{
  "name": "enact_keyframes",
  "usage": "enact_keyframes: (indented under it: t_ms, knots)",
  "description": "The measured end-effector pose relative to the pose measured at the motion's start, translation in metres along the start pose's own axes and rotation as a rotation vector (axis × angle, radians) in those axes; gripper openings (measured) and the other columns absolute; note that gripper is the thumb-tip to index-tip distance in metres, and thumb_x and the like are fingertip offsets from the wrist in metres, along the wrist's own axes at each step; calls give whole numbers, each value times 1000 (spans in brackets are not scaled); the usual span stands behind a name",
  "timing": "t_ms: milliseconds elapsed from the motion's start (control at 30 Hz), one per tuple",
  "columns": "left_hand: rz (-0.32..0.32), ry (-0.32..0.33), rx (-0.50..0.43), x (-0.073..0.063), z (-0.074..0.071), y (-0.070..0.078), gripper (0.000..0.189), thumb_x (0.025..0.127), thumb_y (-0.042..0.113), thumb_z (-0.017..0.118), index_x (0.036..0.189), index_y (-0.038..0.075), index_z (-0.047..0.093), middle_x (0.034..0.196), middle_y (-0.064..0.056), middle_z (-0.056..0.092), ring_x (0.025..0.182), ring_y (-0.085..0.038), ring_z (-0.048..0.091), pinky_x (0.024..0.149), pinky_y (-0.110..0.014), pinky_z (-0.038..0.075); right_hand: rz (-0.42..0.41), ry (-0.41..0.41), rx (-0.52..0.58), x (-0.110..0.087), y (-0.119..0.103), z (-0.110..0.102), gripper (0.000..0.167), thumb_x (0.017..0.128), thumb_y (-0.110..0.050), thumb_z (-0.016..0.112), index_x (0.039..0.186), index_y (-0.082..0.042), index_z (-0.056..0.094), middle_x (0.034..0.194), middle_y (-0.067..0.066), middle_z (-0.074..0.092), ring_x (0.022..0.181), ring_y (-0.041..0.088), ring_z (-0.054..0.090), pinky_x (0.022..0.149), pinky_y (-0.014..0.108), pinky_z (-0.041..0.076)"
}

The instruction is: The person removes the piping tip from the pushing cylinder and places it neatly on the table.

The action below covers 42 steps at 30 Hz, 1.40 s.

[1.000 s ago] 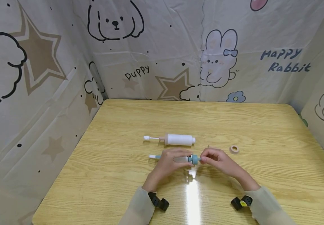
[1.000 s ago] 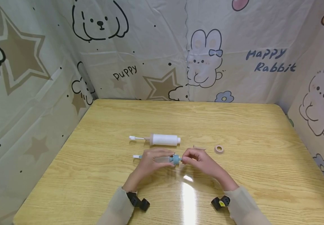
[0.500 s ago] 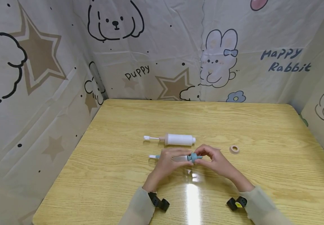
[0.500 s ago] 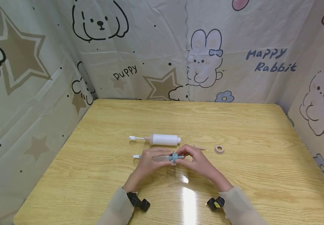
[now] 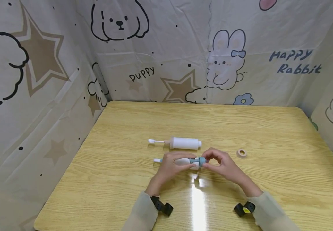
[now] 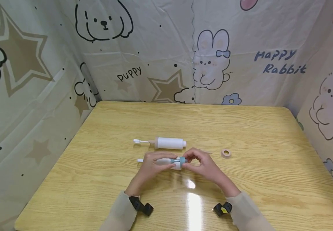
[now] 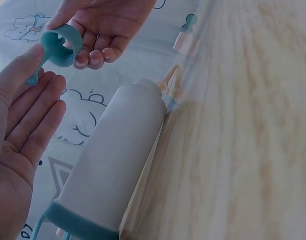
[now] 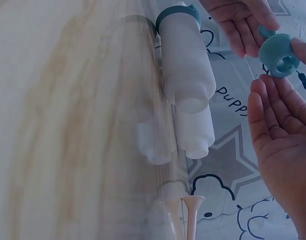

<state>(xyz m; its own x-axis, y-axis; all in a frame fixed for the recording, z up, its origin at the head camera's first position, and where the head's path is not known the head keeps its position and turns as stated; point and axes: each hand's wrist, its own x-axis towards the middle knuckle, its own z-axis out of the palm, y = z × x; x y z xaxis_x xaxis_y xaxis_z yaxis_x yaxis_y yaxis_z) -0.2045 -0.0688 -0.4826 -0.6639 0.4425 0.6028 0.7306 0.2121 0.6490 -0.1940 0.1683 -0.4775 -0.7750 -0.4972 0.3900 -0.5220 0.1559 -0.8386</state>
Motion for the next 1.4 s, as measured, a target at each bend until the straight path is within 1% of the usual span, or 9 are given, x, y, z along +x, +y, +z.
enact_keyframes:
  t_ms: [100, 233, 367, 533, 733, 833, 1033, 1167, 1400]
  knots:
    - [-31, 9, -23, 0, 0, 0, 21, 80, 9, 80, 99, 5, 76, 99, -9, 77, 93, -19, 75, 89, -22, 58, -4, 18, 4, -1, 0, -2, 22, 88, 7, 65, 107, -4, 64, 99, -2, 64, 88, 4, 61, 79, 22, 55]
    - [-109, 19, -48, 0, 0, 0, 18, 82, 9, 78, 99, 6, 76, 98, -8, 77, 92, -18, 75, 89, -24, 58, 2, 38, 1, -4, -1, -5, 22, 89, 7, 64, 107, -5, 63, 100, -5, 63, 88, 4, 60, 80, 21, 54]
    - [-154, 27, -74, -1, 0, -1, 17, 82, 11, 78, 99, 6, 76, 98, -8, 77, 92, -18, 74, 90, -25, 58, 11, 46, -6, -8, -1, -9, 22, 89, 7, 64, 107, -5, 63, 99, -2, 63, 89, 4, 60, 80, 21, 54]
    - [-145, 43, -75, 0, 0, -2, 16, 83, 11, 77, 99, 7, 76, 97, -8, 77, 90, -17, 74, 87, -27, 60, 40, 53, -15, -13, -2, -17, 23, 88, 8, 64, 107, -6, 63, 98, -2, 63, 89, 2, 60, 80, 21, 55]
    - [-146, 51, -79, 0, 2, -3, 15, 84, 11, 77, 98, 8, 77, 96, -8, 77, 88, -19, 74, 81, -41, 61, 48, 65, -14, -19, -1, -25, 21, 90, 8, 62, 107, -4, 62, 98, -4, 62, 89, 3, 59, 79, 21, 54]
    - [-139, 50, -73, 0, 4, -3, 15, 84, 10, 77, 98, 9, 77, 96, -8, 77, 88, -20, 74, 80, -43, 61, 38, 72, -16, -24, 0, -29, 21, 90, 9, 61, 108, -3, 62, 99, -6, 62, 89, 4, 59, 79, 20, 54]
    - [-114, 46, -46, 3, 10, -1, 15, 83, 11, 77, 98, 10, 77, 97, -7, 77, 89, -20, 74, 82, -33, 61, 32, 93, -36, -33, 1, -38, 23, 89, 10, 61, 110, 0, 62, 102, -9, 62, 89, 4, 59, 79, 17, 53]
    - [-115, 29, -63, 7, 17, -1, 15, 84, 12, 77, 99, 9, 76, 99, -7, 77, 93, -17, 74, 86, -25, 59, 48, 112, -52, -38, 1, -44, 23, 89, 10, 61, 110, 0, 61, 101, -11, 61, 89, 3, 59, 79, 16, 52]
    - [-116, 21, -60, 11, 28, 2, 14, 84, 11, 76, 98, 10, 76, 100, -7, 77, 94, -17, 74, 87, -23, 59, 76, 129, -73, -45, 0, -49, 23, 89, 9, 62, 110, 0, 62, 101, -11, 60, 90, 1, 57, 79, 15, 52]
